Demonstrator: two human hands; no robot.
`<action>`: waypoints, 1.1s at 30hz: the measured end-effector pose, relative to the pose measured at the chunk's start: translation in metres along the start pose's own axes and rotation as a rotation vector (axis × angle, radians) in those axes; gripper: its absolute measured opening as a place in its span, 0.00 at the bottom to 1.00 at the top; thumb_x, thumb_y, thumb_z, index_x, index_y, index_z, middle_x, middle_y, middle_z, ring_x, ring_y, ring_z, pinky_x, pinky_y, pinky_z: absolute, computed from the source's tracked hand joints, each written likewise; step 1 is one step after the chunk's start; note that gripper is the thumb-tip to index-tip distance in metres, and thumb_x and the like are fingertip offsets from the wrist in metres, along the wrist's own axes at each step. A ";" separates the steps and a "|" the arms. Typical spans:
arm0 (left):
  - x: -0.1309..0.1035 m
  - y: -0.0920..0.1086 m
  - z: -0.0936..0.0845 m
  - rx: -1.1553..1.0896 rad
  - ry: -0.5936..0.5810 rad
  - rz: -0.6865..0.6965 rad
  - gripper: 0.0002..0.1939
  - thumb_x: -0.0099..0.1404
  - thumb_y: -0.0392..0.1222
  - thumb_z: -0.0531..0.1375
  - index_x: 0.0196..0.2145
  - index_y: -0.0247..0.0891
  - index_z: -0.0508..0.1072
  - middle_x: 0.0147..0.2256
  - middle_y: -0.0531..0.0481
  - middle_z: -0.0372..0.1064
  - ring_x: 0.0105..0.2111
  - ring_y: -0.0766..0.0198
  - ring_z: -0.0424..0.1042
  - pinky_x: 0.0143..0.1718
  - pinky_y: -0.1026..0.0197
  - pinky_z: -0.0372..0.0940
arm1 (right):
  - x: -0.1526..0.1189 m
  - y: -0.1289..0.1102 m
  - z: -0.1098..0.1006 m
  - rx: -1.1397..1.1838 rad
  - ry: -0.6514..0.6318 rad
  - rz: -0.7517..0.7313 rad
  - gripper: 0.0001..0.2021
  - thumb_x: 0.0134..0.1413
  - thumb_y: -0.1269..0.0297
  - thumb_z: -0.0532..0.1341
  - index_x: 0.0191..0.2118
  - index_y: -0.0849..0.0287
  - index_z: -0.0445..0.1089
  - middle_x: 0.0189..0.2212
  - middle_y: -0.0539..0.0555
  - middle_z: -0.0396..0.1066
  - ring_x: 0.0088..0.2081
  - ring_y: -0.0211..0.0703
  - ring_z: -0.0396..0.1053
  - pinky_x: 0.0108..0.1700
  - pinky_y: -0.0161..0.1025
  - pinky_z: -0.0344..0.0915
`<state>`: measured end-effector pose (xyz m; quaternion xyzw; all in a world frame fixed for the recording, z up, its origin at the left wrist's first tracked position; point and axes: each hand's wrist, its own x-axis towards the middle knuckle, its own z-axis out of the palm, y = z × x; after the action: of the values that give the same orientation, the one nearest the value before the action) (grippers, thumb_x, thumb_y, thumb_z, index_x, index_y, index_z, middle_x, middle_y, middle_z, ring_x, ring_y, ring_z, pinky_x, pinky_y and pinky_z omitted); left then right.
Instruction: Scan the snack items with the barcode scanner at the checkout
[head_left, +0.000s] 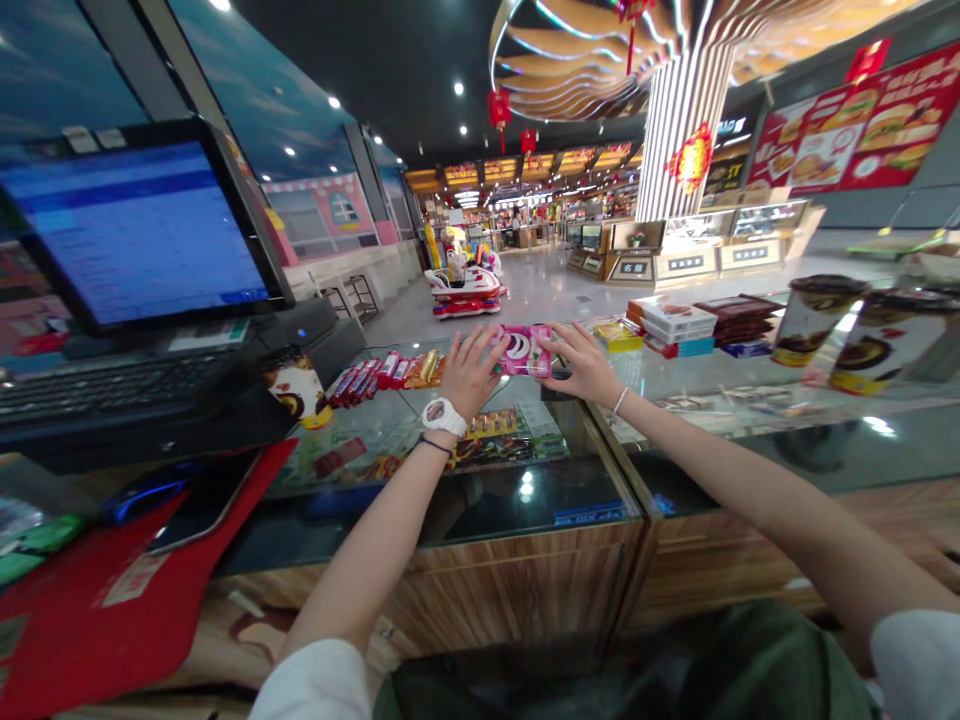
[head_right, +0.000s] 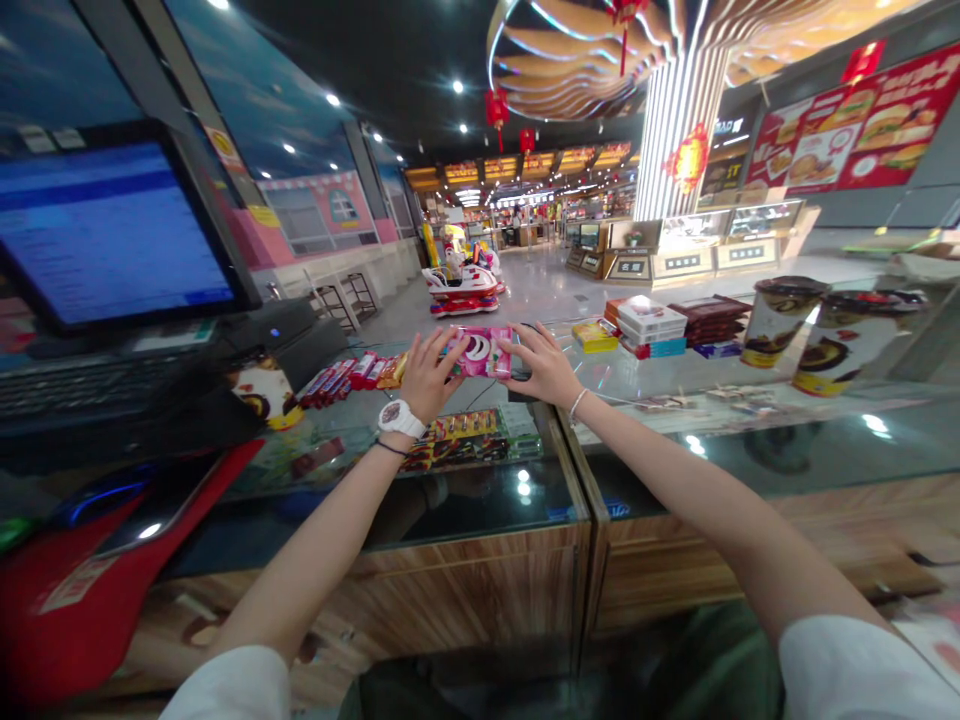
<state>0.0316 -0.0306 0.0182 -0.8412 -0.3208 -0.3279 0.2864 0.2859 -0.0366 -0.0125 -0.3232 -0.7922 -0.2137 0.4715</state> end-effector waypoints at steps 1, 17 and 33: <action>0.000 0.000 0.000 -0.002 0.009 0.023 0.25 0.69 0.40 0.56 0.63 0.46 0.64 0.63 0.43 0.63 0.65 0.53 0.58 0.69 0.42 0.47 | 0.000 0.001 0.000 0.010 -0.003 0.007 0.27 0.53 0.54 0.66 0.59 0.53 0.67 0.62 0.61 0.64 0.63 0.56 0.63 0.67 0.62 0.52; -0.002 -0.006 -0.001 -0.034 -0.001 -0.033 0.22 0.69 0.39 0.58 0.59 0.44 0.68 0.56 0.44 0.71 0.60 0.54 0.67 0.68 0.40 0.47 | 0.003 -0.018 -0.002 -0.101 -0.033 -0.039 0.19 0.64 0.59 0.59 0.58 0.53 0.68 0.56 0.58 0.71 0.58 0.50 0.67 0.67 0.58 0.55; -0.001 0.003 0.004 -0.057 0.044 0.000 0.19 0.69 0.43 0.58 0.57 0.40 0.69 0.53 0.44 0.73 0.54 0.56 0.71 0.66 0.44 0.53 | 0.001 -0.020 0.003 -0.210 -0.011 0.008 0.19 0.66 0.63 0.56 0.60 0.54 0.67 0.52 0.56 0.74 0.54 0.49 0.68 0.68 0.58 0.51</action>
<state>0.0350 -0.0301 0.0141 -0.8415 -0.3050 -0.3554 0.2693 0.2694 -0.0485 -0.0142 -0.3753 -0.7666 -0.2918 0.4316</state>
